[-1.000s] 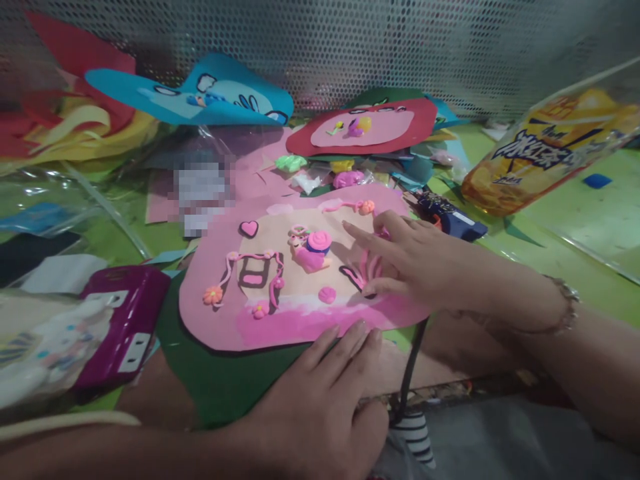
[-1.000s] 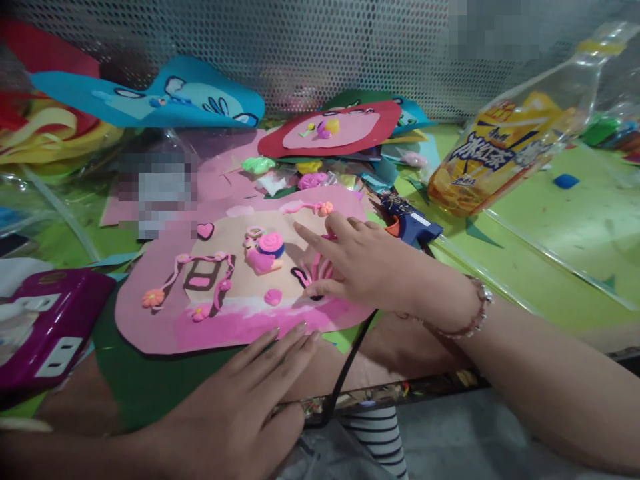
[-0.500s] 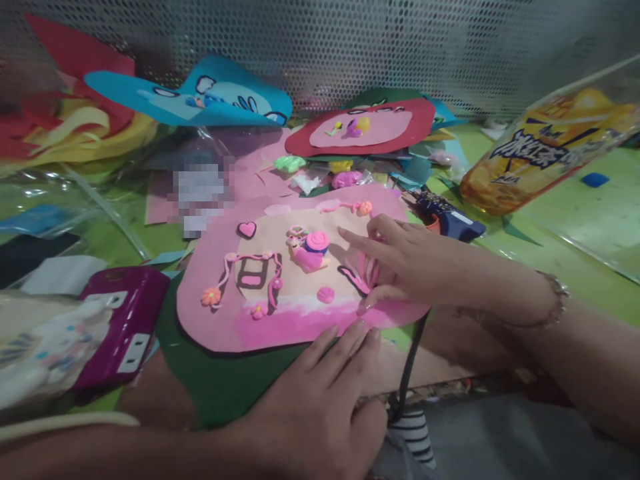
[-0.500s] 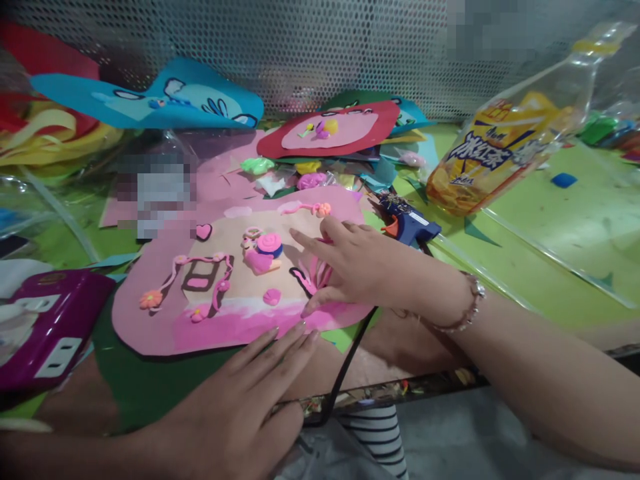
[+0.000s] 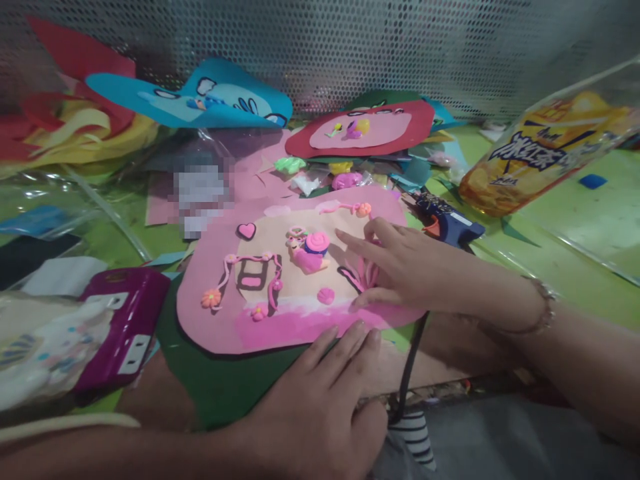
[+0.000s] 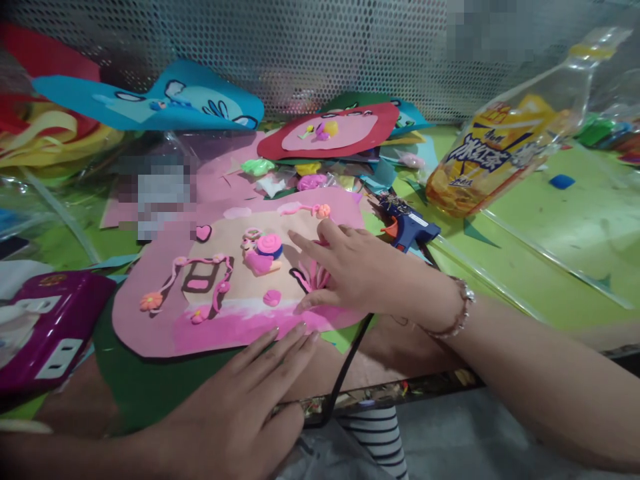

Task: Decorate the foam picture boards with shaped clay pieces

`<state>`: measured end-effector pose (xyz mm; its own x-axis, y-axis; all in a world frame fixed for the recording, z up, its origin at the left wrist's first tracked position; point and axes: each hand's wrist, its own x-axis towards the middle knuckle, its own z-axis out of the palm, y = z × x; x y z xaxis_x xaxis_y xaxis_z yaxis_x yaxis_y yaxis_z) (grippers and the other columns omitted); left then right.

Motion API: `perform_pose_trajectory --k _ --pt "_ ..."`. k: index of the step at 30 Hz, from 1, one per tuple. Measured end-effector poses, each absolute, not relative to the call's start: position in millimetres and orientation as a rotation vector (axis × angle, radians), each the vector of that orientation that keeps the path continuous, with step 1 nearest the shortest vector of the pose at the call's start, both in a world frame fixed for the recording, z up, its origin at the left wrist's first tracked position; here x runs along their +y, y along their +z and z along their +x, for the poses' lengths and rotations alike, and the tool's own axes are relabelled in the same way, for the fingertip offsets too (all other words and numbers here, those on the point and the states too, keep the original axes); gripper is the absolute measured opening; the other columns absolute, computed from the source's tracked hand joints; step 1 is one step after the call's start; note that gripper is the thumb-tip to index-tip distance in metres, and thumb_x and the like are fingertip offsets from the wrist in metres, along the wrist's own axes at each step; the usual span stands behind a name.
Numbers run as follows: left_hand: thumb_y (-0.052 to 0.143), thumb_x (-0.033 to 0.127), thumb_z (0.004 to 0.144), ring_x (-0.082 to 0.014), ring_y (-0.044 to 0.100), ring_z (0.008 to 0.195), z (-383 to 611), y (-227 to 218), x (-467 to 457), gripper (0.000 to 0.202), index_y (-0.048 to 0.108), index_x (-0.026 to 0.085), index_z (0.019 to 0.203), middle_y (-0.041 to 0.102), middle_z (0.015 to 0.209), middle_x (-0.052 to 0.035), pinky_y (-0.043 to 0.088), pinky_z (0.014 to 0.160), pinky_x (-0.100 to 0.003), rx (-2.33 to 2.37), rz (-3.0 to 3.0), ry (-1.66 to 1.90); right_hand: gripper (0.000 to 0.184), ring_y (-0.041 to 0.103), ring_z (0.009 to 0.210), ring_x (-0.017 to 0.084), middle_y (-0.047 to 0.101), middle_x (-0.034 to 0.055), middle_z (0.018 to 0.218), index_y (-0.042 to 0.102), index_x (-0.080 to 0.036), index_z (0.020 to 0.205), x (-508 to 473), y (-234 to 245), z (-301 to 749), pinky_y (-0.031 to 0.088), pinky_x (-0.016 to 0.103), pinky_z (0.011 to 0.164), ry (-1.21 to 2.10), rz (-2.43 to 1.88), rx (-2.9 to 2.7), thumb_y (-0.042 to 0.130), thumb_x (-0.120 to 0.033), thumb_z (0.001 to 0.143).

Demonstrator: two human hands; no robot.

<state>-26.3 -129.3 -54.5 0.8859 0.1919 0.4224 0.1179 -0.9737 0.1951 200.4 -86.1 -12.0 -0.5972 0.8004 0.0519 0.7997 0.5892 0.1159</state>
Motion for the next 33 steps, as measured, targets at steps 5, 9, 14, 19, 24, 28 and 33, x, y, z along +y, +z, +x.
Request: perform_pose_trajectory --k 5,9,14,19,24,28,33 --pt "0.044 0.008 0.083 -0.0381 0.043 0.122 -27 -54 -130 0.014 0.049 0.012 0.070 0.053 0.123 -0.0269 0.037 0.099 -0.051 0.235 2.910 0.680 0.085 0.049 0.102 0.033 0.046 0.0241 0.117 0.025 -0.009 0.143 -85 -18 200 0.046 0.047 0.078 0.137 1.419 2.798 0.030 -0.069 0.083" --pt "0.045 0.008 0.084 -0.0360 0.044 0.122 -27 -54 -129 0.015 0.049 0.012 0.070 0.054 0.123 -0.0253 0.034 0.101 -0.050 0.210 2.921 0.670 0.061 0.053 0.092 0.024 0.047 0.0202 0.117 0.031 -0.011 0.139 -86 -2 200 0.047 0.039 0.076 -0.058 1.386 2.973 0.034 -0.050 0.093" --pt "0.039 0.017 0.091 -0.0212 0.056 0.110 -27 -44 -123 0.020 0.054 0.015 0.078 0.063 0.111 -0.0115 0.039 0.099 -0.035 0.215 2.578 0.817 0.023 0.055 0.079 0.015 0.058 0.0083 0.088 0.060 -0.017 0.102 -98 30 196 0.046 0.028 0.071 -0.604 1.225 3.286 0.039 -0.023 0.094" --pt "0.027 0.038 0.098 -0.0098 0.061 0.056 -29 -29 -122 0.037 0.055 0.016 0.090 0.063 0.070 -0.0033 0.048 0.049 -0.015 0.427 1.910 0.607 0.021 0.056 0.065 0.011 0.060 0.0040 0.068 0.061 -0.018 0.082 -106 39 189 0.044 0.022 0.060 -1.255 0.848 3.217 0.045 -0.026 0.093" --pt "0.020 0.034 0.097 -0.0096 0.054 0.045 -26 -23 -123 0.038 0.054 0.016 0.090 0.062 0.060 -0.0019 0.047 0.047 -0.018 0.559 1.888 0.407 0.012 0.056 0.067 0.011 0.061 0.0034 0.071 0.061 -0.016 0.084 -106 37 187 0.043 0.022 0.060 -1.283 0.907 3.208 0.051 -0.017 0.089" --pt "0.030 0.019 0.092 -0.0112 0.059 0.056 -25 -24 -118 0.026 0.055 0.016 0.091 0.065 0.065 -0.0006 0.048 0.055 -0.018 0.517 2.008 0.363 0.012 0.053 0.065 0.009 0.060 0.0012 0.077 0.059 -0.016 0.085 -97 32 196 0.040 0.020 0.058 -0.921 1.267 3.206 0.050 -0.008 0.083" --pt "0.039 0.017 0.086 -0.0114 0.059 0.058 -27 -32 -118 0.021 0.057 0.018 0.097 0.066 0.071 0.0022 0.045 0.050 -0.017 0.459 2.147 0.308 0.036 0.053 0.081 0.016 0.051 0.0064 0.103 0.052 -0.018 0.110 -79 14 212 0.043 0.027 0.070 -0.515 1.456 2.910 0.059 -0.016 0.074"
